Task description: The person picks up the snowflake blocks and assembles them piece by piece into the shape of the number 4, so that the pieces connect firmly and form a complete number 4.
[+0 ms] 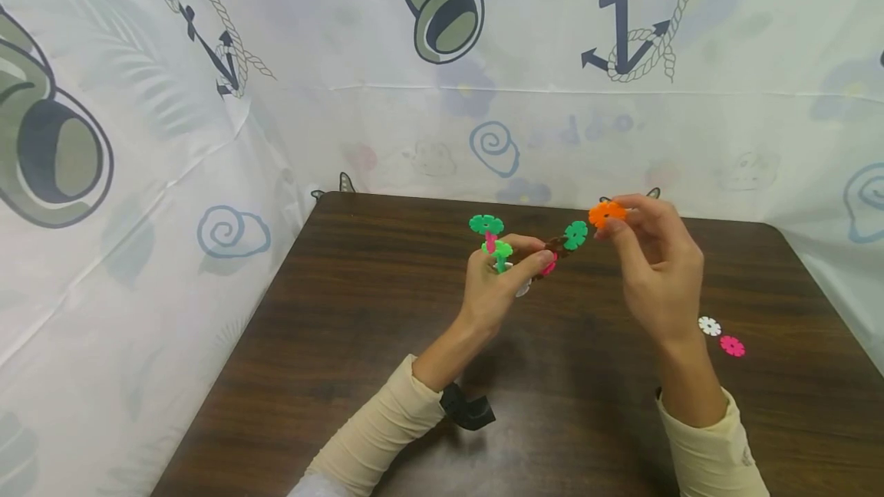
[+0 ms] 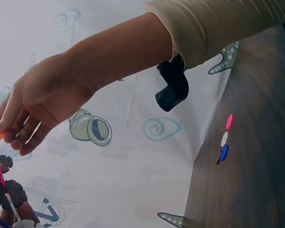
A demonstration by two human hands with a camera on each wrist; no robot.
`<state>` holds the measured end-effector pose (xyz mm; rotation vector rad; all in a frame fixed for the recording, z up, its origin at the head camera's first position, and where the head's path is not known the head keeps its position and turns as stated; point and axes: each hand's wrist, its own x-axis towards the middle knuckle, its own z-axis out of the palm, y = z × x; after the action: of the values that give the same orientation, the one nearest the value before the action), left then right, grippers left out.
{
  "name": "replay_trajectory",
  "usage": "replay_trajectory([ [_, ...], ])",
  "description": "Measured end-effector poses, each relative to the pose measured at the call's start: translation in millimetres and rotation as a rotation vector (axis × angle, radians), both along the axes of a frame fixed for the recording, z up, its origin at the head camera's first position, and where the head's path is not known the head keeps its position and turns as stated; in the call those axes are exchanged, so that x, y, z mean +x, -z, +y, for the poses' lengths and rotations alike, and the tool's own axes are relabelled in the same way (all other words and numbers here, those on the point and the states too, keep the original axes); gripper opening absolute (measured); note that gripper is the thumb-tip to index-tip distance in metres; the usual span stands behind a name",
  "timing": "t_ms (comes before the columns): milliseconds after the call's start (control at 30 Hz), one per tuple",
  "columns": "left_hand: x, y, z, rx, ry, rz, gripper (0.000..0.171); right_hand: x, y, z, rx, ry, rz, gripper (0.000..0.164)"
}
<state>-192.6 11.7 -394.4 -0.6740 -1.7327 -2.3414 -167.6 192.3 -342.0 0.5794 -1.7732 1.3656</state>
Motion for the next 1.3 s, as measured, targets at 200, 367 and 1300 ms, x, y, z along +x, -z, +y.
replay_trajectory([
  [200, 0.2, 0.5, -0.4, -0.004, 0.003, 0.000, 0.019, 1.2, 0.8, -2.2, 0.029, -0.002, -0.008, 0.029],
  [367, -0.3, 0.1, 0.1, -0.009, 0.004, 0.001, 0.019, 1.5, 1.1, -1.7, 0.066, 0.018, -0.028, 0.030],
  [1300, 0.9, -4.5, -5.9, -0.021, -0.028, 0.017, 0.018, 3.6, 5.0, -2.7, 0.178, 0.092, 0.021, 0.046],
])
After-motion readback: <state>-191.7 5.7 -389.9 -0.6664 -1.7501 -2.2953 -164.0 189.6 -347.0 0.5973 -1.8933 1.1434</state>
